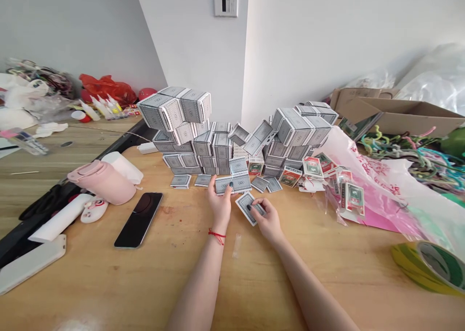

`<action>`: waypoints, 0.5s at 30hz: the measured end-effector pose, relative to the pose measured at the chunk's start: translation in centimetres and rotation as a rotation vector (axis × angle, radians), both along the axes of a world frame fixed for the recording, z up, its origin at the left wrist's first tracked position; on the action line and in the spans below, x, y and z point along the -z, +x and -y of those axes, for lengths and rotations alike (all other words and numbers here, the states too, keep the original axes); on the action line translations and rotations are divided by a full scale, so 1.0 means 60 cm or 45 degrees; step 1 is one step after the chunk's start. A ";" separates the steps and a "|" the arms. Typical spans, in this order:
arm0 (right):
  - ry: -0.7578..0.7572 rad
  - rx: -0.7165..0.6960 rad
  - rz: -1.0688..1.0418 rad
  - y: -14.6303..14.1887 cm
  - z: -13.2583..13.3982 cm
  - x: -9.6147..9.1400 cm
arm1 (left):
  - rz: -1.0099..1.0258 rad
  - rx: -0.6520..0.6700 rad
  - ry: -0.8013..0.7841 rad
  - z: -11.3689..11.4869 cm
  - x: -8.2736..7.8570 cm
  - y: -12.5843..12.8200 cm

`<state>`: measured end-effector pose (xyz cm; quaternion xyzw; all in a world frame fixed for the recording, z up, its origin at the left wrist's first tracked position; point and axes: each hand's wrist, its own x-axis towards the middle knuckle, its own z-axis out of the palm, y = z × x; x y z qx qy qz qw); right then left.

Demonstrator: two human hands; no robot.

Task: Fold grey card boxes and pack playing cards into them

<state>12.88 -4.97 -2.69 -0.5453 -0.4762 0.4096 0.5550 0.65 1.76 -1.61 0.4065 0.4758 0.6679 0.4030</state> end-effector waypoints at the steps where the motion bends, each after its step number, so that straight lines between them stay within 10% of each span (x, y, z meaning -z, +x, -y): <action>1: 0.024 0.014 0.023 0.001 0.000 0.001 | -0.001 0.005 0.001 0.000 0.000 0.000; 15: 0.058 0.029 0.057 0.007 0.004 -0.009 | -0.011 0.056 0.001 0.001 -0.001 0.001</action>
